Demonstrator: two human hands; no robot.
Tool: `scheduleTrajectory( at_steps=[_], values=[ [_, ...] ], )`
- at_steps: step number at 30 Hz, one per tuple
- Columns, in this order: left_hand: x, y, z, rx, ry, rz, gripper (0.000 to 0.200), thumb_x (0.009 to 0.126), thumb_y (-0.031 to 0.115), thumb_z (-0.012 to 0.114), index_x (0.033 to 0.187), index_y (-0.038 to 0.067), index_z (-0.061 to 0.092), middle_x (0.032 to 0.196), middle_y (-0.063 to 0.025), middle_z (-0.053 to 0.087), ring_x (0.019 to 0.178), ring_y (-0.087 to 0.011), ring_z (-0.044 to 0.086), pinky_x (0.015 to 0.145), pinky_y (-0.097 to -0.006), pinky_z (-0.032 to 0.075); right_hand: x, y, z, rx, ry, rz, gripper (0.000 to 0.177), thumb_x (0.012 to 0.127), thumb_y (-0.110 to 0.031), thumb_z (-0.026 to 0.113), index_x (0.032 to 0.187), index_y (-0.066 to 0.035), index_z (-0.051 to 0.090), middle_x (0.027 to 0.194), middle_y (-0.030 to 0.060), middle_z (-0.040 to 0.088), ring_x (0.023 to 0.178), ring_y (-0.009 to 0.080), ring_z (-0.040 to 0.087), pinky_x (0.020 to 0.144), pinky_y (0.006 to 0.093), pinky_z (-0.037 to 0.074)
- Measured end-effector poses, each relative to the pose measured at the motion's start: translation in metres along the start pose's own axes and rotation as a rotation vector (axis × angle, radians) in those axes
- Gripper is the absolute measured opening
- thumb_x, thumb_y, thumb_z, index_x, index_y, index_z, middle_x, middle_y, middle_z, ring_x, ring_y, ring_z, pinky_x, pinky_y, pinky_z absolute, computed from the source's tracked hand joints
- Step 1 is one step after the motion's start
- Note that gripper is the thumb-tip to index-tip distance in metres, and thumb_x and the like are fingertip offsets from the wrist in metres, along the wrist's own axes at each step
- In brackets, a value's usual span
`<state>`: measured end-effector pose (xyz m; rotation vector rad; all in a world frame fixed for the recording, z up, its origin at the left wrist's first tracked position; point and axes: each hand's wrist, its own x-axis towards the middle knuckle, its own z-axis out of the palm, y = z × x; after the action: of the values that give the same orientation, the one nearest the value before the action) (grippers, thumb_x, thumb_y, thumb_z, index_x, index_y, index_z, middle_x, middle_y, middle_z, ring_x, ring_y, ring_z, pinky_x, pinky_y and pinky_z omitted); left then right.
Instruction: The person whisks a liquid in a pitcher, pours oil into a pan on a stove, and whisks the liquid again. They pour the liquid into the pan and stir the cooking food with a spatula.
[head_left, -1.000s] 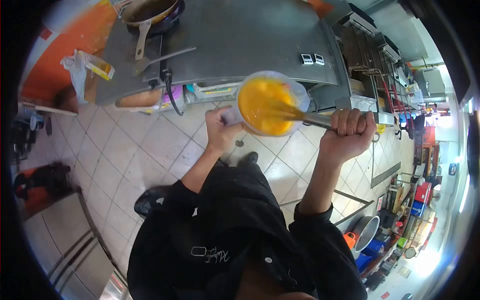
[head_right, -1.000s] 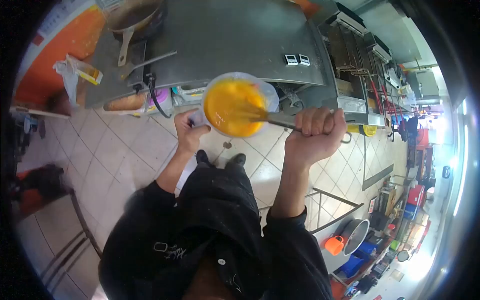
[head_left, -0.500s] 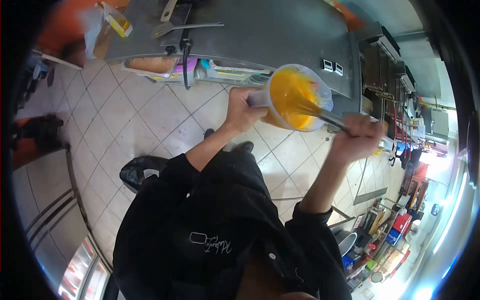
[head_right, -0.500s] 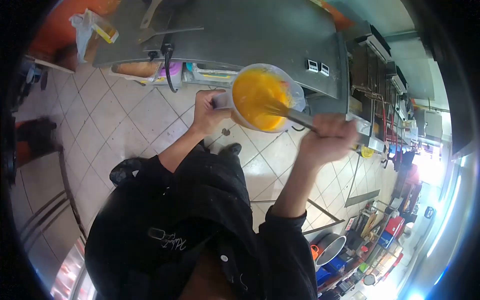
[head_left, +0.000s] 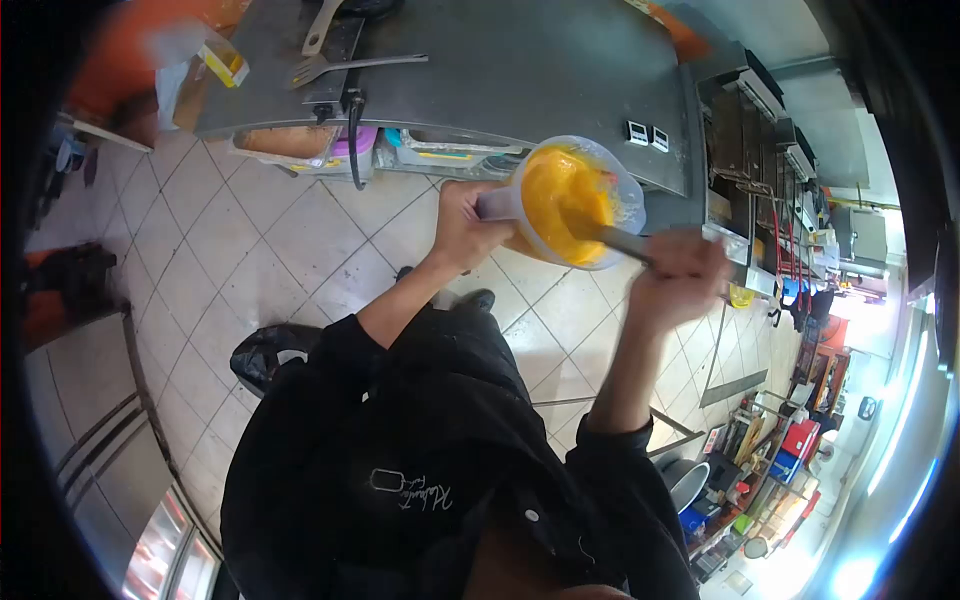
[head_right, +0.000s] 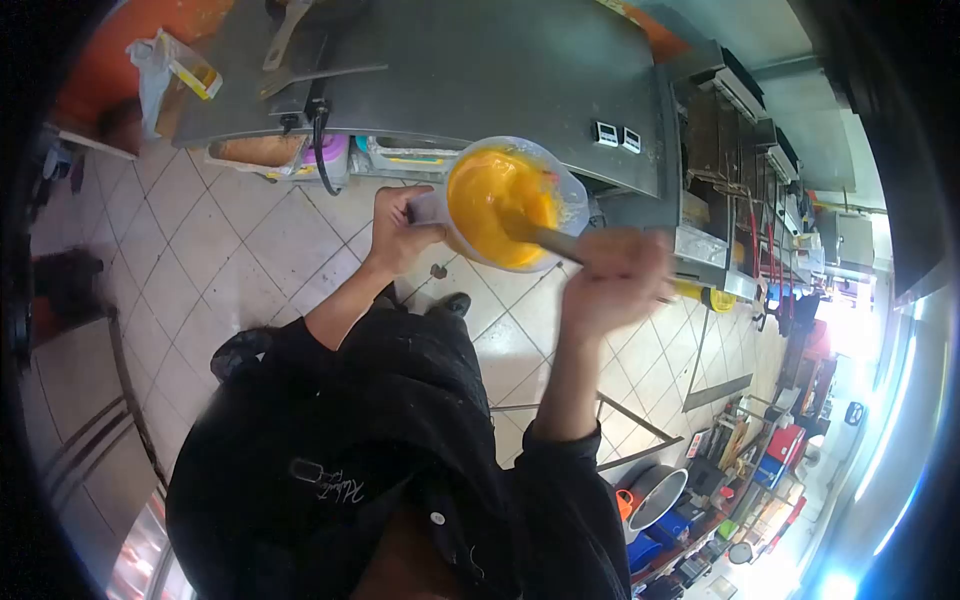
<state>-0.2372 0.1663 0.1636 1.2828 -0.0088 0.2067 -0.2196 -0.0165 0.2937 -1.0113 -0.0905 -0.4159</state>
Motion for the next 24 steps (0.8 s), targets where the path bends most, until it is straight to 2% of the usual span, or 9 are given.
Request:
scheduleTrajectory(
  at_steps=[2,5,7,8,12,15,19,21,24],
  values=[
    [0.005,0.003,0.002,-0.024,0.016,0.001,0.018,0.061,-0.003,0.064,0.078,-0.003,0.068,0.061,0.0043,0.059,0.056,-0.0022,0.050,0.049,-0.0223,0.039,-0.014,-0.001,0.021,-0.148,-0.011,0.037,0.043,0.096,-0.024,0.044,0.057,-0.015,0.029,0.046,-0.0041,0.027,0.039,0.0072,0.025,0.036,0.0272,0.022],
    [-0.002,0.005,-0.004,0.018,-0.044,0.002,0.017,0.060,-0.003,0.064,0.077,-0.003,0.069,0.060,0.0043,0.058,0.055,-0.0020,0.050,0.049,-0.0219,0.040,0.013,-0.031,0.000,0.153,0.066,-0.029,0.039,0.096,-0.021,0.044,0.059,-0.016,0.033,0.048,-0.0044,0.030,0.039,0.0081,0.026,0.037,0.0259,0.023],
    [0.006,0.006,0.003,0.020,0.031,0.079,0.016,0.060,-0.003,0.065,0.075,-0.003,0.068,0.058,0.0044,0.057,0.052,-0.0016,0.048,0.047,-0.0219,0.037,0.000,0.006,-0.006,-0.171,-0.054,-0.164,0.041,0.096,-0.024,0.042,0.058,-0.017,0.030,0.047,-0.0044,0.029,0.039,0.0062,0.024,0.039,0.0243,0.023],
    [0.003,0.008,0.005,0.017,0.024,0.085,0.016,0.060,-0.003,0.065,0.075,-0.003,0.068,0.058,0.0044,0.057,0.052,-0.0016,0.048,0.047,-0.0219,0.037,-0.008,0.016,-0.004,-0.283,0.123,-0.087,0.042,0.097,-0.024,0.042,0.056,-0.018,0.030,0.046,-0.0049,0.028,0.039,0.0063,0.026,0.039,0.0246,0.024],
    [0.003,0.008,-0.002,-0.001,0.019,-0.008,0.017,0.060,-0.002,0.065,0.076,-0.003,0.069,0.058,0.0033,0.058,0.053,-0.0016,0.048,0.048,-0.0222,0.037,0.015,-0.031,0.002,0.183,0.014,-0.045,0.036,0.094,-0.016,0.046,0.060,-0.016,0.035,0.048,-0.0030,0.033,0.039,0.0076,0.030,0.038,0.0249,0.023],
    [0.006,0.001,0.001,0.007,0.024,0.065,0.013,0.060,-0.002,0.065,0.073,-0.003,0.067,0.057,0.0042,0.055,0.053,-0.0018,0.048,0.048,-0.0226,0.037,-0.011,0.009,0.012,-0.151,-0.032,-0.076,0.037,0.094,-0.019,0.044,0.059,-0.015,0.034,0.048,-0.0026,0.032,0.039,0.0078,0.029,0.038,0.0254,0.024],
    [0.002,0.006,-0.004,-0.008,0.009,-0.006,0.017,0.059,-0.002,0.065,0.075,-0.004,0.067,0.061,0.0038,0.058,0.054,-0.0028,0.048,0.049,-0.0216,0.035,0.025,-0.034,-0.007,0.070,0.084,-0.045,0.042,0.096,-0.022,0.041,0.057,-0.015,0.028,0.047,-0.0013,0.026,0.039,0.0097,0.023,0.040,0.0281,0.021],
    [0.005,0.007,-0.003,0.016,0.005,0.022,0.017,0.059,0.000,0.066,0.075,-0.004,0.067,0.060,0.0036,0.058,0.054,-0.0024,0.049,0.049,-0.0221,0.038,0.007,0.005,0.001,-0.232,0.169,-0.181,0.043,0.096,-0.023,0.042,0.057,-0.016,0.026,0.046,-0.0031,0.024,0.039,0.0077,0.021,0.040,0.0273,0.020],
    [0.011,0.010,0.002,0.030,0.073,0.017,0.018,0.059,0.000,0.064,0.076,-0.004,0.068,0.060,0.0031,0.059,0.054,-0.0026,0.050,0.049,-0.0225,0.038,0.013,-0.021,0.013,-0.011,0.026,-0.002,0.043,0.095,-0.020,0.045,0.056,-0.016,0.026,0.046,-0.0031,0.023,0.040,0.0082,0.021,0.040,0.0281,0.021]
  ],
)
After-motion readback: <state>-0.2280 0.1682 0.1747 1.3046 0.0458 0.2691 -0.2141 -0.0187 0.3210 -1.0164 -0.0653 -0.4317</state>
